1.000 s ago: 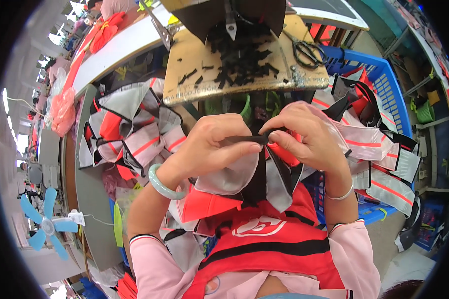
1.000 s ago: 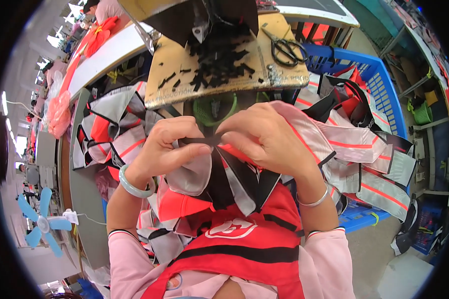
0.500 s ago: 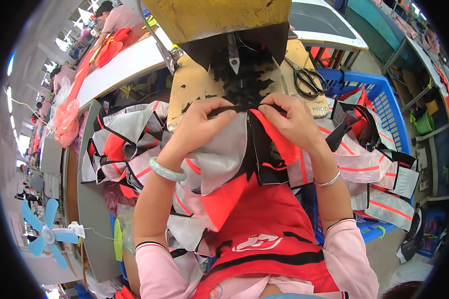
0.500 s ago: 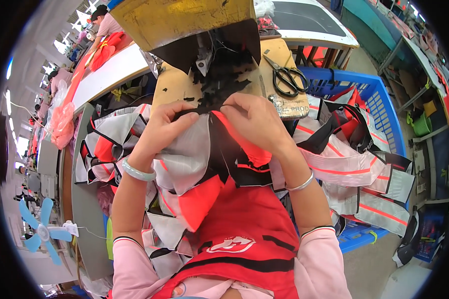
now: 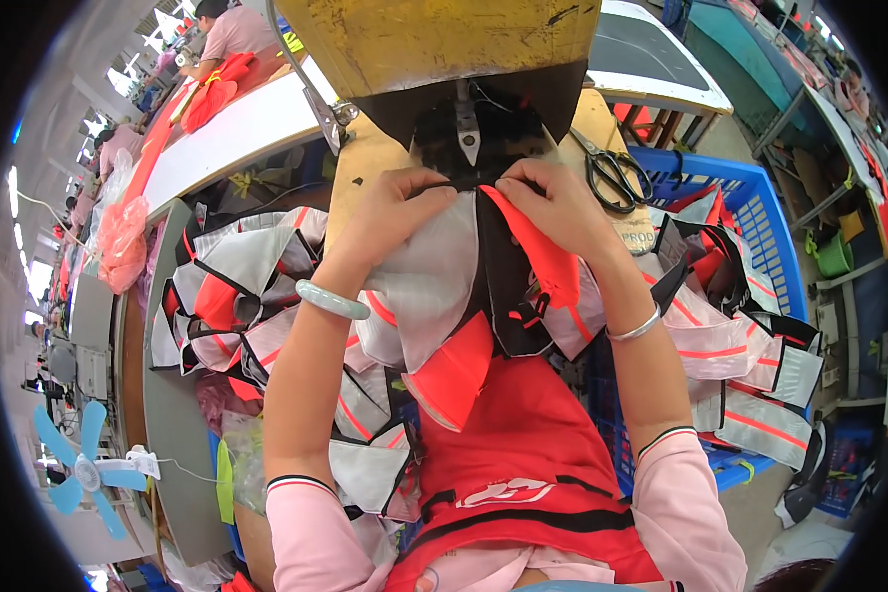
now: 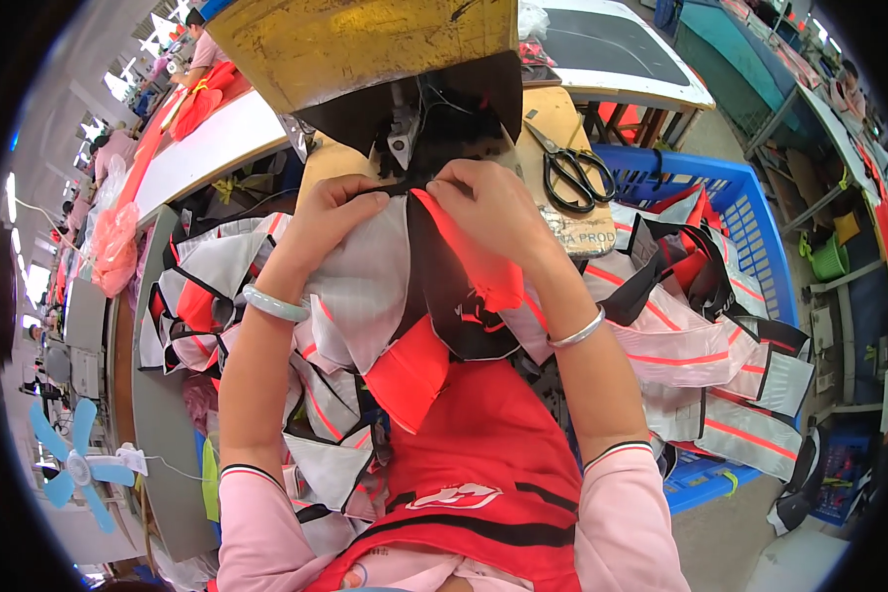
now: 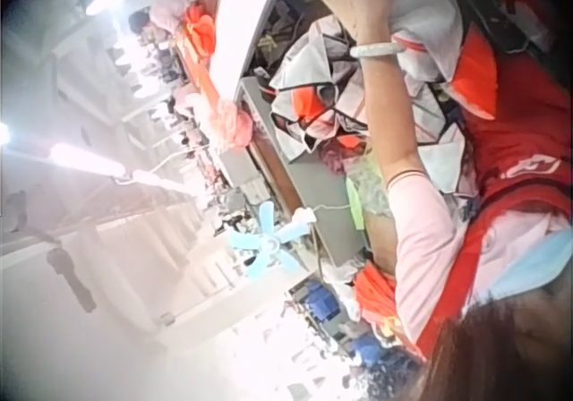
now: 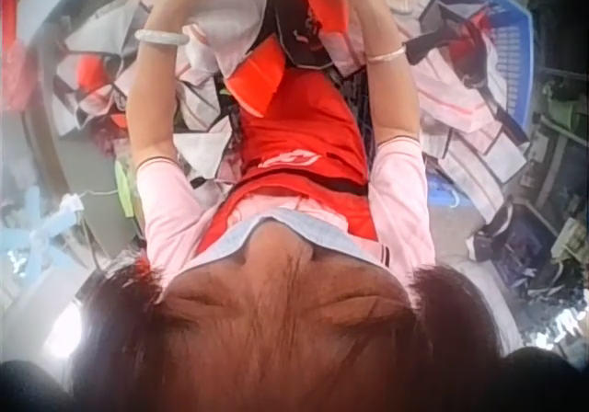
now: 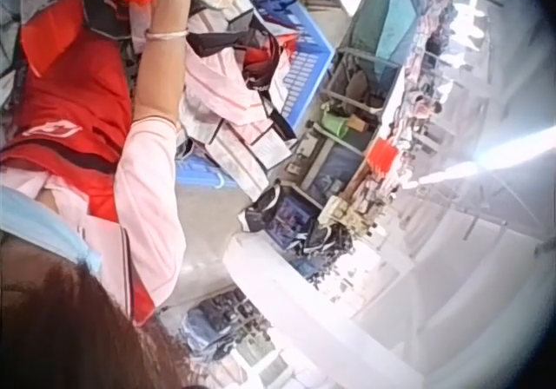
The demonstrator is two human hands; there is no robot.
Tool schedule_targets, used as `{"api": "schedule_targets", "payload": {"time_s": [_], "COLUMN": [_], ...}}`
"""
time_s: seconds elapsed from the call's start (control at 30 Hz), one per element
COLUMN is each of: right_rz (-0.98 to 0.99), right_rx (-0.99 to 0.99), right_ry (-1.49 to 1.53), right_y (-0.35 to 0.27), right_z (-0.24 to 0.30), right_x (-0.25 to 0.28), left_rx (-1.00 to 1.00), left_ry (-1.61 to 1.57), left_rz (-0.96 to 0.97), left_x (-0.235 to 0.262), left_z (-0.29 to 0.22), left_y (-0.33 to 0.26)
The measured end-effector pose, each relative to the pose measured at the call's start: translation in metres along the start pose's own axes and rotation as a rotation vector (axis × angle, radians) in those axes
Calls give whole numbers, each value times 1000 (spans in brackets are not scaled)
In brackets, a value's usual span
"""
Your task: Trim excess fabric from life jacket or high-visibility vest components using a specialized trimming machine.
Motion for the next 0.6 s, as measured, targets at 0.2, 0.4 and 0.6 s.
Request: {"api": "schedule_targets", "payload": {"time_s": [0.2,0.4,0.6], "right_rz": [60,59,6], "right_rx": [-51,-63,-92], "right_ry": [94,119,192], "right_y": [12,22,29], "right_z": [-19,-20,-25], "right_x": [-8,-7,-4], "left_rx": [9,125,75], "left_ry": [-53,-72,-157], "left_rz": [-18,3,-11], "left_x": [3,7,10], "left_z": [7,11,18], "left_y": [13,20,33]}}
Point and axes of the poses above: each hand's wrist, its own y-axis towards the middle knuckle, its own x-axis out of the back of the hand, z = x × y, the point moved 7 cm from there along y, towards the middle knuckle, and after that the axes turned 2 degrees about -z, right-handed, at the moved point
